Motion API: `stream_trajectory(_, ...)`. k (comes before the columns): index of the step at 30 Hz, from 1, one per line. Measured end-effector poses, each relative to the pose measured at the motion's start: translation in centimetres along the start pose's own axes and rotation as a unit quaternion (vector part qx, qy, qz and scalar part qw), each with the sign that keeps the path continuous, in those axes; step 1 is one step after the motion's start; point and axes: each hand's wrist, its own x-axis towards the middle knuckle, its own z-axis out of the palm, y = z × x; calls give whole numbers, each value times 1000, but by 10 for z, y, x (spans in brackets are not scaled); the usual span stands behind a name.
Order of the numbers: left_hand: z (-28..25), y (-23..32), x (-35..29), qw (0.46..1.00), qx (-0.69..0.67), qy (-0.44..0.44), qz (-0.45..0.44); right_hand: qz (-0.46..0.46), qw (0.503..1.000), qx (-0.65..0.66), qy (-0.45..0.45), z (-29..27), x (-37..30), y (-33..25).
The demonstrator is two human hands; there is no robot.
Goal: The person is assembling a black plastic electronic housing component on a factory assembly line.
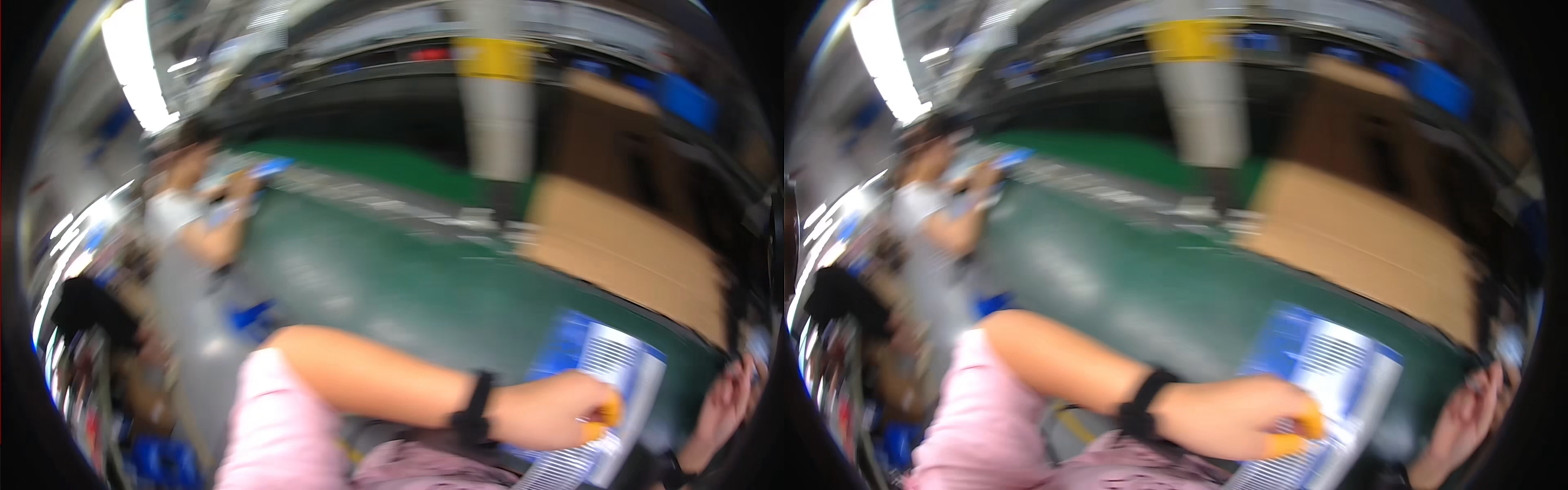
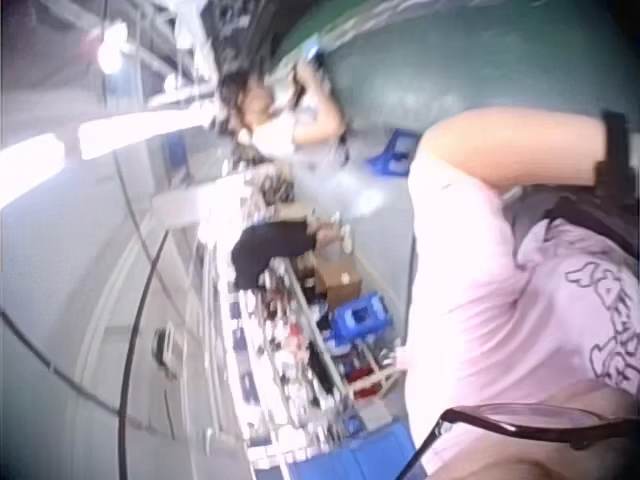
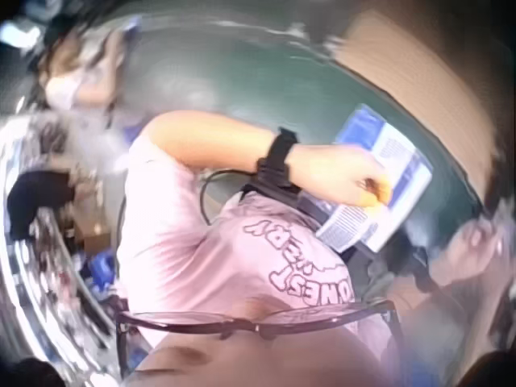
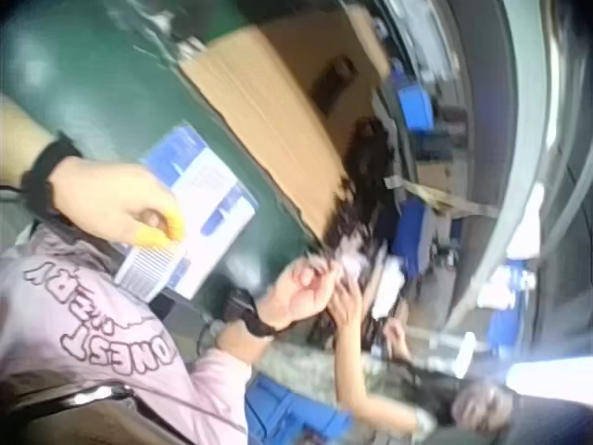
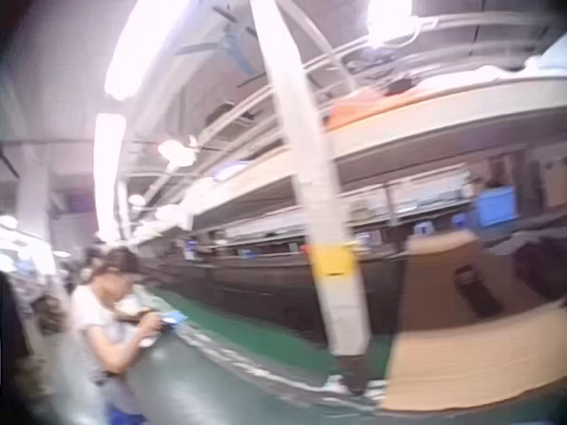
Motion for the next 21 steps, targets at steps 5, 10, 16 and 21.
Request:
stream_trajectory(5, 49, 9, 76, 988, 52, -142, -19, -365, 915, -108, 136, 80, -81, -79)
stream_trajectory(10, 119, 6, 182, 952, -46, -252, -167, -439, 847, -223, 202, 115, -171, -92)
stream_trajectory(16, 133, 9, 175, 901, 176, -395, -45, -376, 843, -202, 326, 93, -209, -101)
stream_trajectory(21, 63, -6, 202, 942, 277, -123, -143, -359, 844, -192, 349, 88, -211, -97)
